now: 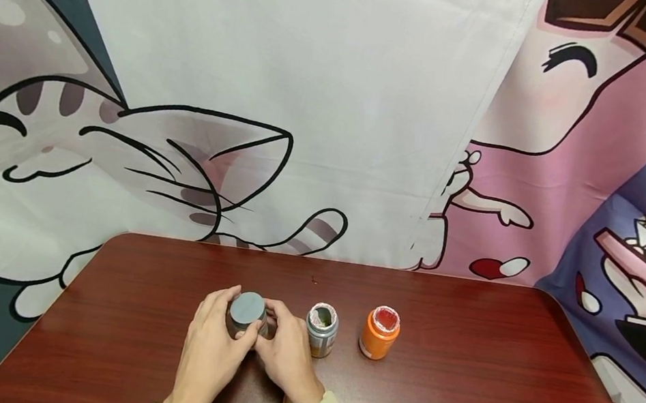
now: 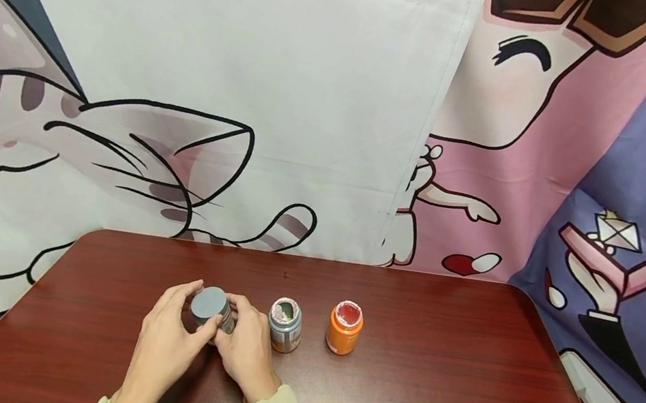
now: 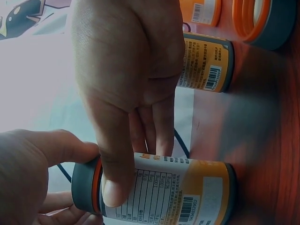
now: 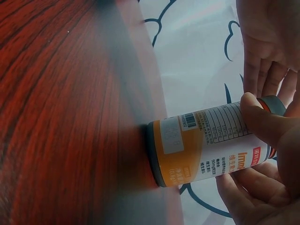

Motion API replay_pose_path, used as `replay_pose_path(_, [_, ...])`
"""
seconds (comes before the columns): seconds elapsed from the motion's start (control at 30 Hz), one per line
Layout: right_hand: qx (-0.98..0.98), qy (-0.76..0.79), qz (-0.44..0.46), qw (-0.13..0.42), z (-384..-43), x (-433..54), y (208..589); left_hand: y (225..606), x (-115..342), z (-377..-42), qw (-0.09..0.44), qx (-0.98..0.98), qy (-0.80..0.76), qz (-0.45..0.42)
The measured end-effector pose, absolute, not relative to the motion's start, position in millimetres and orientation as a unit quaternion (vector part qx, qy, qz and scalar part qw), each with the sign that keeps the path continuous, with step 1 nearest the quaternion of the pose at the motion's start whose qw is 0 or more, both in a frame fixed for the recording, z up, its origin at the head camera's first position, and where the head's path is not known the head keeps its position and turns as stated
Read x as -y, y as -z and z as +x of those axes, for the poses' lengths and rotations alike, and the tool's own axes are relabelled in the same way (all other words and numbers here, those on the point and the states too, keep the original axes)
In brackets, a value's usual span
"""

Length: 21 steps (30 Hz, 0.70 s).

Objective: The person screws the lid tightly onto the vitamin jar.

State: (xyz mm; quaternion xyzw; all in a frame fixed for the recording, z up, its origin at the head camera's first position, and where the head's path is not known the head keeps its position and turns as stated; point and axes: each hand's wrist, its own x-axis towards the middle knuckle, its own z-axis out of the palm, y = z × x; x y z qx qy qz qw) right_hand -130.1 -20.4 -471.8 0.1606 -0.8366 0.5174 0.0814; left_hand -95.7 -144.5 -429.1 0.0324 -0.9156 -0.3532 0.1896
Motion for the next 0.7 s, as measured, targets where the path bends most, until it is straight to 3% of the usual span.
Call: replay_pose_path(0.7, [0.840, -0.512, 0.160, 0.079, -129.8, 20.3, 469.7, 429.8, 149.3, -97.4, 0.190, 0.920, 0.342, 0.008])
